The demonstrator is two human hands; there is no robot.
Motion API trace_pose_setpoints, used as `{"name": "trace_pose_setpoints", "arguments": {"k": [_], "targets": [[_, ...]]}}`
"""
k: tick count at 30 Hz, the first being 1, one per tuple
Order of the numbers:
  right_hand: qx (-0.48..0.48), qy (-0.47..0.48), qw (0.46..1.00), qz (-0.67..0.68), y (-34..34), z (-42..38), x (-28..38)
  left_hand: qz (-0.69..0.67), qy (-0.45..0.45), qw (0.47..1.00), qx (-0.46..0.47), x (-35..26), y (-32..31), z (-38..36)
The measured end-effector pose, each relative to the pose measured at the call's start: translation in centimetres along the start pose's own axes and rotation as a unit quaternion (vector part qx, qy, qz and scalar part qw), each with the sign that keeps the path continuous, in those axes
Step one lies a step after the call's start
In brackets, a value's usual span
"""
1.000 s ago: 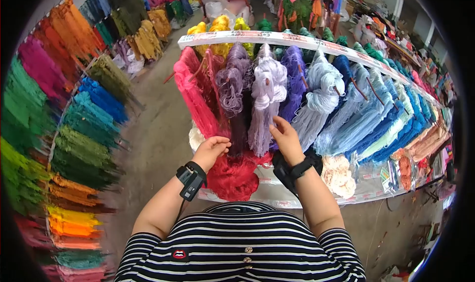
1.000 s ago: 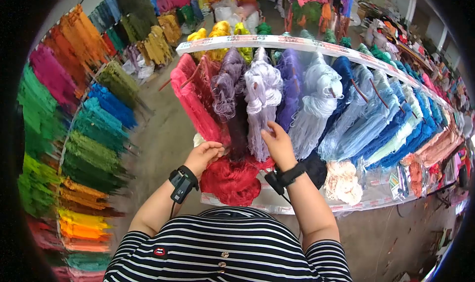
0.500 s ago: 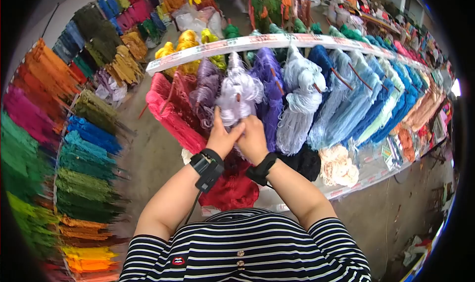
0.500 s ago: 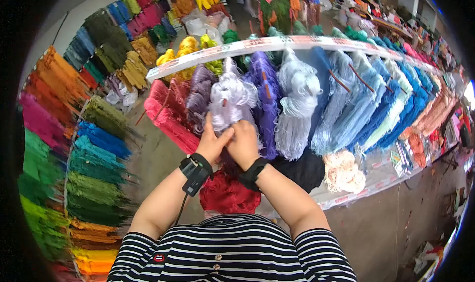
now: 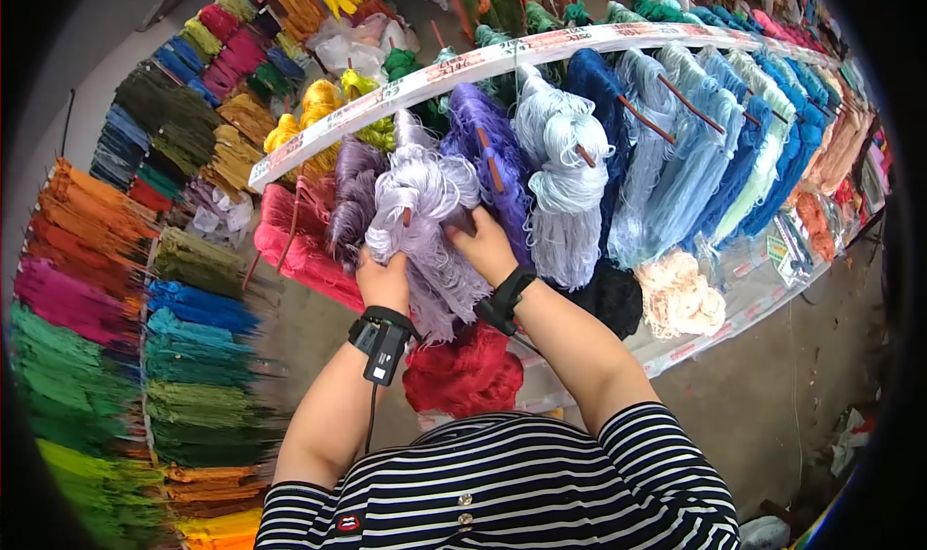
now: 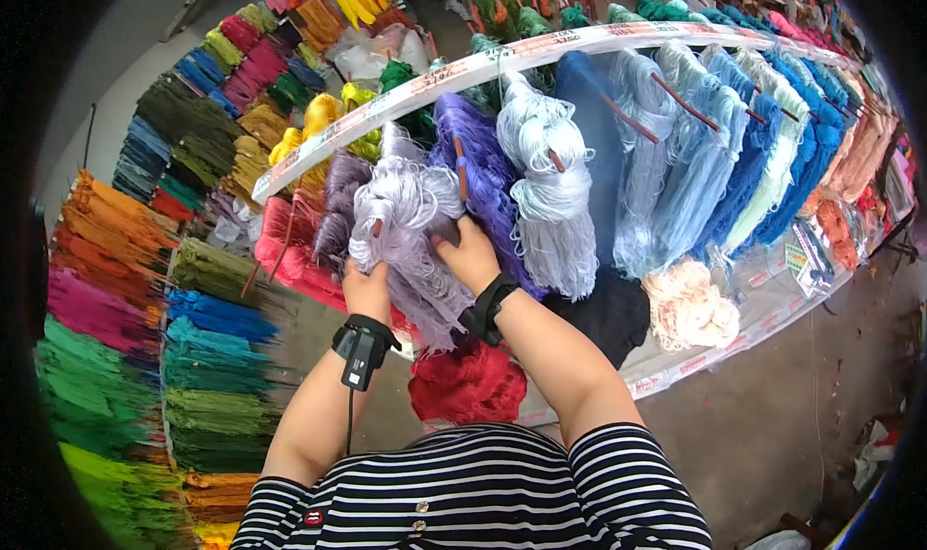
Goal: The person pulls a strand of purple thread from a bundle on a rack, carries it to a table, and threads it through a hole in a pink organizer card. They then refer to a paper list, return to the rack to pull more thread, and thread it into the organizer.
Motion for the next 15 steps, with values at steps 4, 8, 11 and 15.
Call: {"name": "trace_pose_setpoints", "arguments": {"k": [4,8,11,15], "targets": [[-0.005,0.100,0.986,-0.133,-1.1,-1.8,5.9,-0.024,-0.037,0.995,0.091,-0.6,-1.6,-0.9],[0.099,0.081,0.991,-0.044,-3.8,-5.0,6.4,-0.108,-0.002,0.987,0.115,-0.1,-2.7,-0.3],[0.138,0.018,0.986,0.089,-3.8,-5.1,6.5,-0.141,0.043,0.987,0.060,1.1,-1.7,1.0],[0.108,-0.124,0.967,0.193,-2.6,-4.7,-0.4,-0.086,-0.008,0.996,0.014,-0.8,-1.4,1.1]]}}
Point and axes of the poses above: each hand's wrist, its own z-axis towards the middle knuckle, its own y-axis out of the back of the hand, x = y × z, the point moved 7 cm from there along z, towards the middle knuckle, and after that the axes turned 1 degree about -y, right-handed, at the moved point
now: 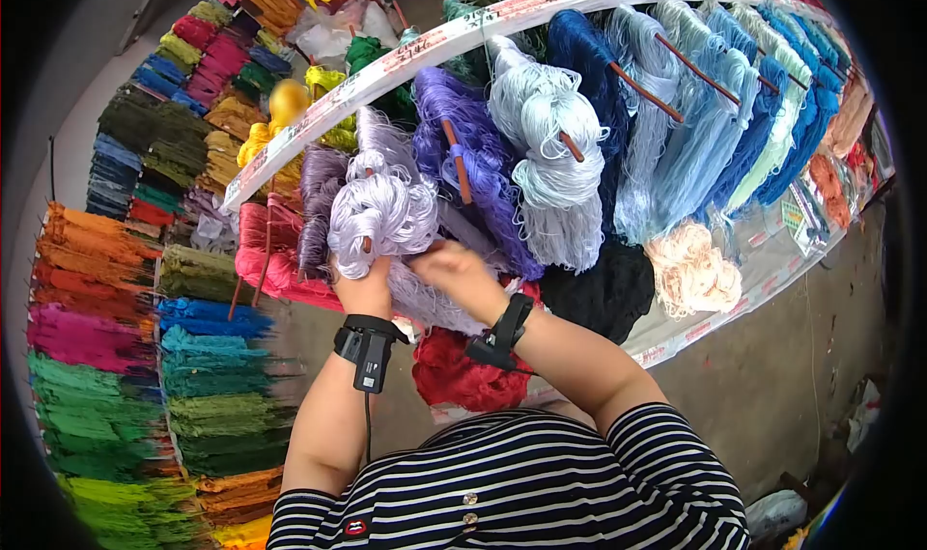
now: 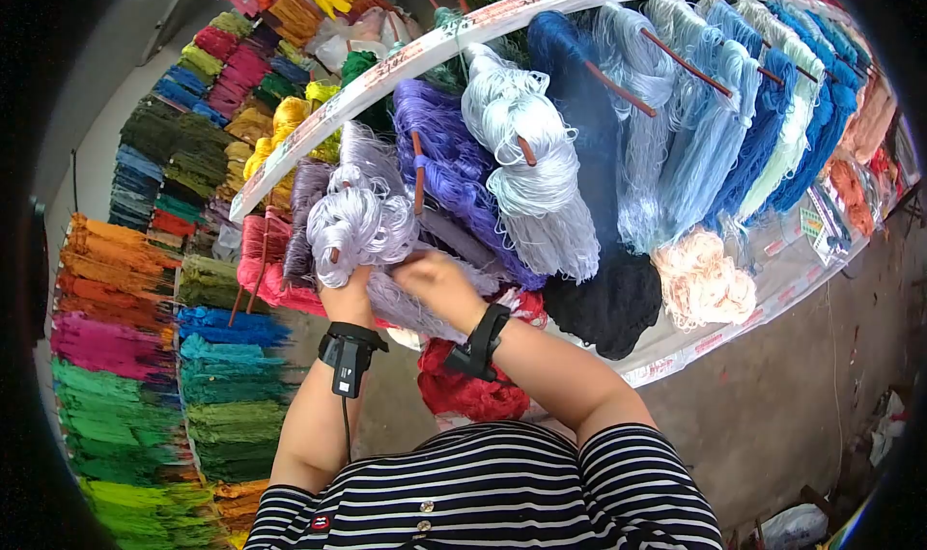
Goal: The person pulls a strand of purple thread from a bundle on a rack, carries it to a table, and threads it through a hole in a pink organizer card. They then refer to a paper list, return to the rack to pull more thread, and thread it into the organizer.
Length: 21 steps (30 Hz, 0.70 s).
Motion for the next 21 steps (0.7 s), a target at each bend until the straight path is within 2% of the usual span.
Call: {"name": "trace_pose_setpoints", "arguments": {"k": [1,3,4,8,11,12,13,15,17,19,21], "targets": [[-0.036,-0.044,0.997,0.042,1.4,0.8,-2.2,0.007,-0.003,1.000,-0.001,0.2,0.0,0.0],[-0.190,-0.026,0.976,-0.103,4.7,2.4,-1.5,0.023,-0.012,1.000,-0.002,0.5,0.3,0.1],[-0.177,-0.056,0.972,-0.146,4.7,3.0,-0.5,0.030,-0.014,0.999,-0.002,0.5,0.2,0.2],[-0.081,0.092,0.991,-0.044,2.3,6.2,0.6,0.042,-0.023,0.999,0.000,0.6,0.7,0.3],[0.010,0.019,0.999,0.032,1.8,6.4,-1.2,0.033,-0.026,0.999,-0.003,0.6,0.9,0.3],[0.022,0.000,0.998,-0.051,2.3,6.4,-1.9,0.028,-0.025,0.999,-0.005,0.6,0.9,0.4],[-0.004,-0.079,0.988,-0.129,3.4,5.2,-1.1,0.029,-0.021,0.999,-0.003,0.5,0.9,0.4],[-0.089,-0.087,0.982,-0.145,5.5,2.3,2.8,0.026,-0.010,1.000,0.001,0.3,0.7,0.2],[-0.093,-0.040,0.993,-0.055,6.8,1.1,4.1,0.056,0.006,0.998,0.016,1.6,0.9,0.6],[-0.089,-0.031,0.990,-0.103,7.6,-0.3,7.5,0.117,0.010,0.993,0.026,1.5,0.7,0.2],[-0.073,-0.072,0.995,0.004,7.6,-1.0,8.1,0.205,0.000,0.978,0.029,-0.5,0.0,-0.5]]}}
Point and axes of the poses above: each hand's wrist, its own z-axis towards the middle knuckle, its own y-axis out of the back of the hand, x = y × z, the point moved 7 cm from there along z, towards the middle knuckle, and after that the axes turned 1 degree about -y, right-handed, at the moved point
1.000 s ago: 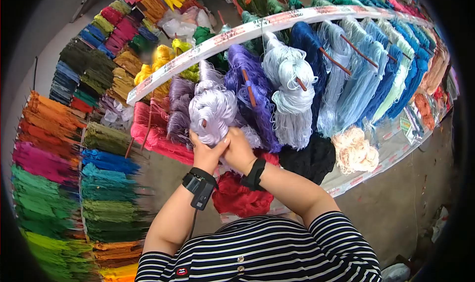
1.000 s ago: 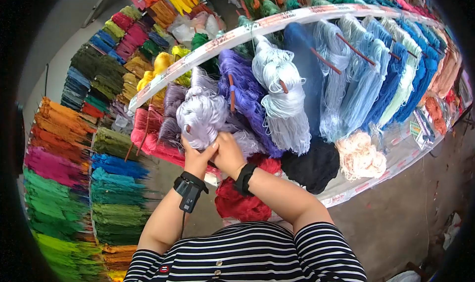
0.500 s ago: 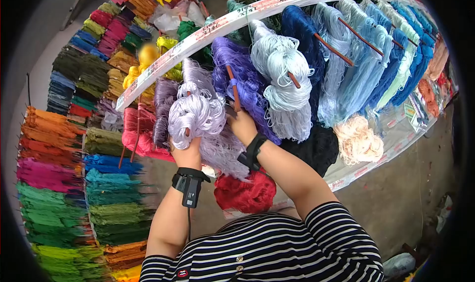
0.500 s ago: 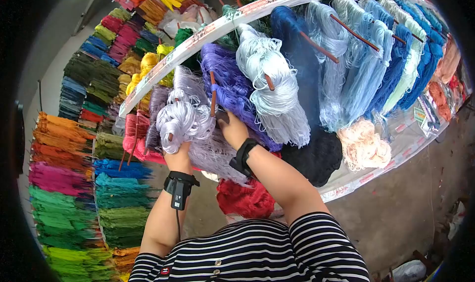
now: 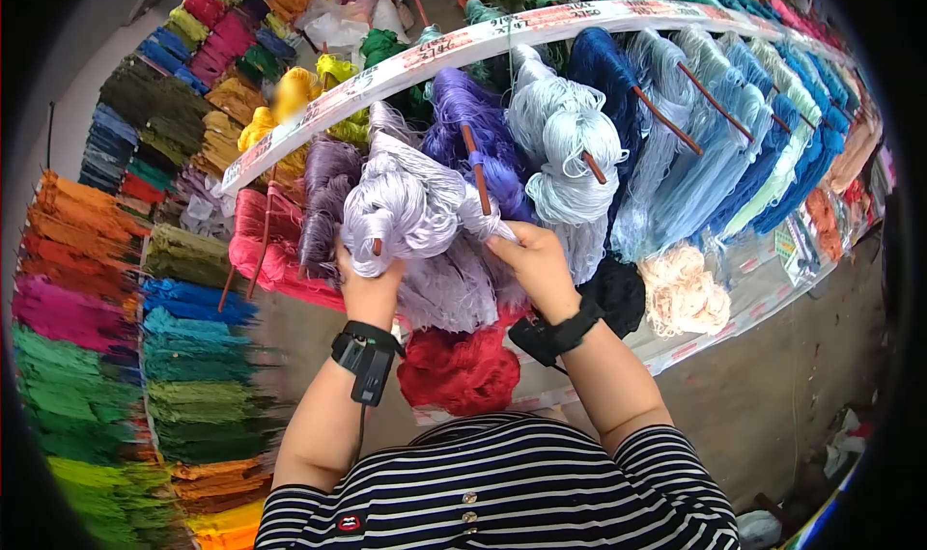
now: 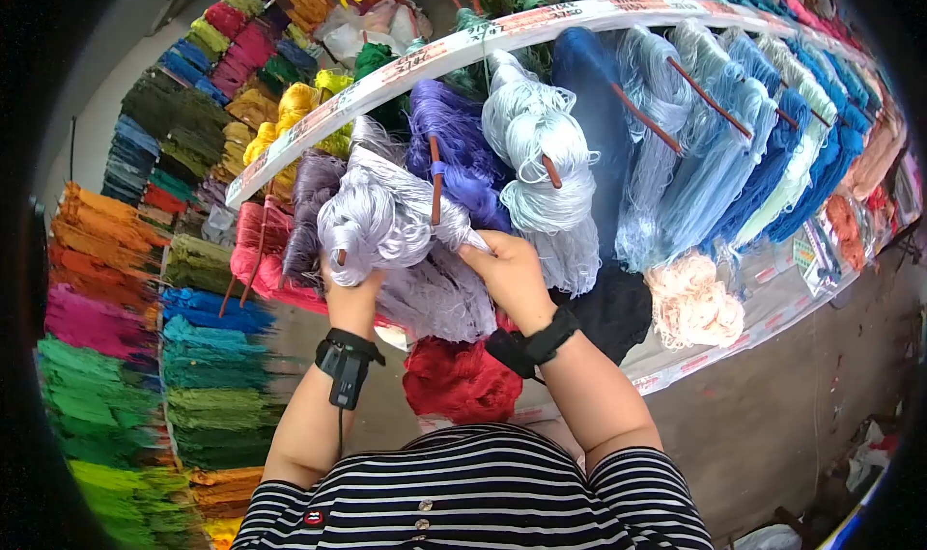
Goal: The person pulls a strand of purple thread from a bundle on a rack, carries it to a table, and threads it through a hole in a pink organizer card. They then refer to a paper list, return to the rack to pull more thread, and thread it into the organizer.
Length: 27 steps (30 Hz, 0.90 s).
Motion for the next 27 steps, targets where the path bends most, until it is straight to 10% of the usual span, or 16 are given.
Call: {"name": "trace_pose_setpoints", "arguments": {"k": [6,9,12,15,18,20,27], "targets": [[0.133,-0.155,0.958,0.199,0.1,-1.6,1.8,-0.036,-0.240,0.969,0.032,-4.9,2.0,-8.4],[0.141,-0.167,0.955,0.202,-0.3,-2.5,2.4,-0.169,-0.044,0.927,0.333,-4.2,-2.8,-8.5],[0.153,-0.170,0.954,0.195,-1.1,-3.1,2.8,-0.411,0.177,0.831,0.332,-2.3,-8.9,-6.4],[0.142,-0.158,0.961,0.178,-0.9,-2.8,1.9,-0.569,0.182,0.694,0.402,-3.3,-12.5,-4.5],[0.025,-0.024,0.999,-0.023,1.0,-2.6,2.9,-0.575,0.201,0.715,0.343,-6.1,-11.8,-3.6],[-0.135,0.206,0.902,-0.355,1.8,-4.2,5.9,-0.568,0.214,0.728,0.318,-6.0,-11.7,-3.6],[-0.034,0.002,0.998,-0.047,-1.3,-4.3,3.0,-0.557,0.218,0.748,0.286,-4.8,-11.8,-3.7]]}}
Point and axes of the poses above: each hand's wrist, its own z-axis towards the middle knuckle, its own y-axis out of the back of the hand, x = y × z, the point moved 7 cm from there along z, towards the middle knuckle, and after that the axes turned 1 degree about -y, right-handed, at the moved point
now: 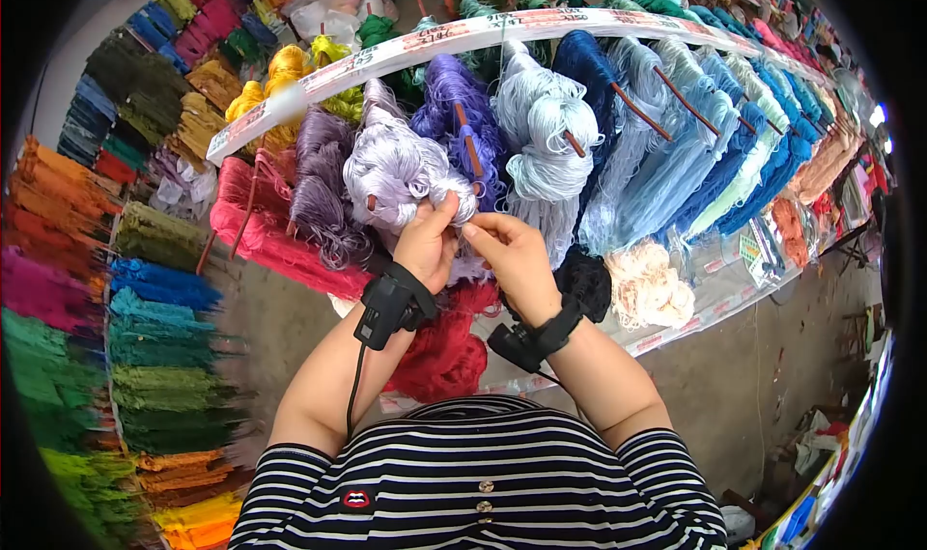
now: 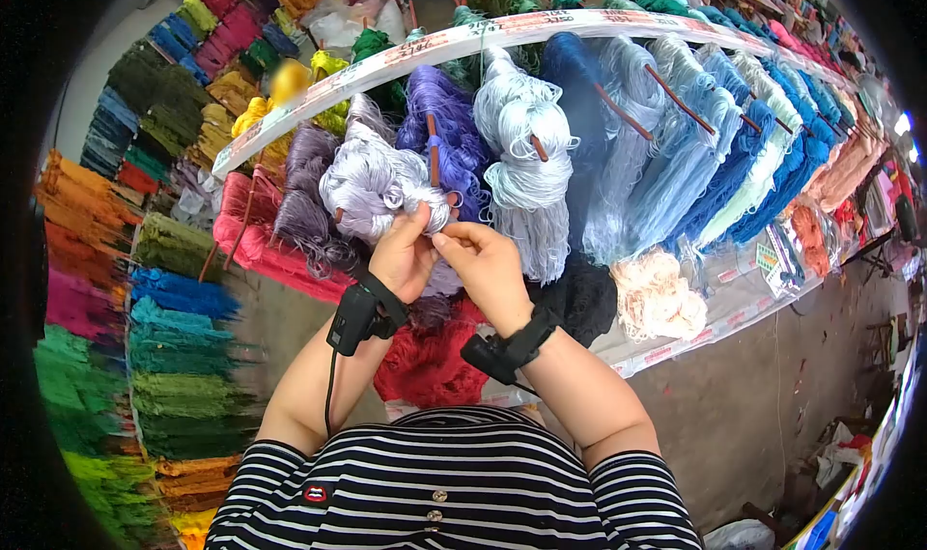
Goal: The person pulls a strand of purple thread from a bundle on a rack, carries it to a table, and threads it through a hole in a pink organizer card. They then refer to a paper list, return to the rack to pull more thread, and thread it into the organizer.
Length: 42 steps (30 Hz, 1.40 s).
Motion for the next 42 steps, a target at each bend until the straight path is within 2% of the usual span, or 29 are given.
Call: {"name": "trace_pose_setpoints", "arguments": {"k": [5,14,35,42], "targets": [[0.025,-0.083,0.990,0.114,-1.0,0.9,-1.5,0.004,0.016,1.000,0.026,0.3,0.8,0.1],[0.023,-0.097,0.976,0.193,-0.5,-0.3,-1.3,-0.001,0.022,1.000,0.007,-0.7,-0.7,-0.8],[0.038,-0.100,0.973,0.206,-0.6,0.1,-1.9,-0.007,0.019,1.000,0.024,-0.4,-0.5,-0.5],[0.015,-0.106,0.973,0.206,-0.6,0.3,-1.6,0.001,0.029,0.999,0.023,-0.4,-0.6,-0.7]]}}
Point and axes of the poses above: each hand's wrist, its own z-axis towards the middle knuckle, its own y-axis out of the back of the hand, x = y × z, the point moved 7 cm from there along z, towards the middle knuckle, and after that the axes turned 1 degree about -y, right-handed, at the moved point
